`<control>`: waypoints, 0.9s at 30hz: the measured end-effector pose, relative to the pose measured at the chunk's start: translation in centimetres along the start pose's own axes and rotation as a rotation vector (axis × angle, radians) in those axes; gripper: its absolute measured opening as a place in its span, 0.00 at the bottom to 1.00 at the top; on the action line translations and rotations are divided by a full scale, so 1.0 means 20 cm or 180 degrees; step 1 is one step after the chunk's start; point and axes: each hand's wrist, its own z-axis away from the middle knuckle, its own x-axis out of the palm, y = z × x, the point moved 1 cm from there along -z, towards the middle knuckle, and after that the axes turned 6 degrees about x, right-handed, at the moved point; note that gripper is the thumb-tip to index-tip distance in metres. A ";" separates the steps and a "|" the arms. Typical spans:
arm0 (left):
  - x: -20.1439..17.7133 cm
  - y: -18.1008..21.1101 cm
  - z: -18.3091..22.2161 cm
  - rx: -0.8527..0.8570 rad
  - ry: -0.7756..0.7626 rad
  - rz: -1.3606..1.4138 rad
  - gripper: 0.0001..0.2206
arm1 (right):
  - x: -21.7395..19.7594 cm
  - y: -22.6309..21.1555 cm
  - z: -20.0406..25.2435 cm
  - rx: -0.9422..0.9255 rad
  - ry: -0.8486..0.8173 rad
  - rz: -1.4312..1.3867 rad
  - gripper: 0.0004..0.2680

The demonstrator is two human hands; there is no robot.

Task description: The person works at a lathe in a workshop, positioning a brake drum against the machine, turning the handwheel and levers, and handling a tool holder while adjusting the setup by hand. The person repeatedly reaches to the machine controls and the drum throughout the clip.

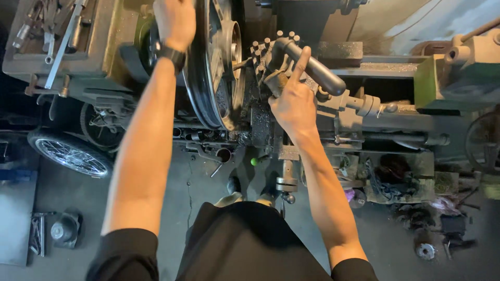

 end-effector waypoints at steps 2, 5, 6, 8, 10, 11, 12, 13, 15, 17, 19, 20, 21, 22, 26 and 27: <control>-0.02 0.07 0.13 0.0113 -0.0012 -0.0248 0.17 | 0.03 0.03 0.01 -0.0075 0.0042 0.0094 0.45; -0.27 0.50 0.45 -0.0314 0.0065 -0.0251 0.16 | 0.06 0.04 -0.01 -0.0114 0.0037 0.0183 0.46; -0.26 0.51 0.70 -0.0306 0.0074 -0.0259 0.16 | 0.07 0.05 0.00 -0.0124 0.0043 0.0175 0.46; -0.25 0.55 1.14 -0.0958 0.0337 0.0146 0.08 | 0.08 0.06 -0.01 -0.0242 0.0233 0.0113 0.45; -0.15 0.34 1.54 -0.0610 -0.0095 -0.0011 0.10 | 0.10 0.07 -0.02 -0.0123 0.0201 0.0074 0.45; -0.12 0.23 1.76 -0.0295 -0.0539 -0.0191 0.13 | 0.13 0.08 -0.01 -0.0003 0.0124 0.0035 0.45; -0.11 0.13 1.81 -0.0296 -0.0545 -0.0196 0.13 | 0.14 0.08 -0.01 0.0000 0.0119 0.0030 0.45; -0.10 0.03 1.87 -0.0655 -0.0854 -0.0354 0.13 | 0.14 0.08 -0.01 -0.0069 0.0193 0.0066 0.45; -0.14 -0.09 1.76 -0.1020 -0.1172 -0.0510 0.13 | 0.13 0.08 -0.01 -0.0134 0.0258 0.0102 0.45; -0.26 -0.09 1.43 -0.0124 0.0110 -0.0231 0.07 | 0.09 0.07 -0.01 0.0041 0.0147 0.0204 0.45; -0.34 -0.03 0.97 -0.0349 0.0274 -0.0159 0.10 | 0.12 0.10 -0.01 -0.0173 0.0257 0.0035 0.46; -0.36 0.01 0.72 -0.0562 0.0443 -0.0091 0.14 | 0.13 0.11 0.00 -0.0390 0.0375 -0.0143 0.46; -0.32 -0.03 0.57 -0.0581 0.0441 -0.0103 0.14 | 0.13 0.10 0.00 -0.0393 0.0353 -0.0141 0.46; -0.27 -0.07 0.42 -0.0719 0.0336 -0.0048 0.16 | 0.12 0.09 0.00 -0.0260 0.0303 -0.0075 0.45; -0.01 -0.40 0.21 -0.0697 -0.0111 -0.0584 0.19 | 0.13 0.10 -0.01 -0.0092 0.0299 -0.0046 0.45; 0.04 -0.40 0.21 -0.0698 -0.0105 -0.0594 0.19 | 0.13 0.10 -0.01 -0.0101 0.0295 -0.0052 0.45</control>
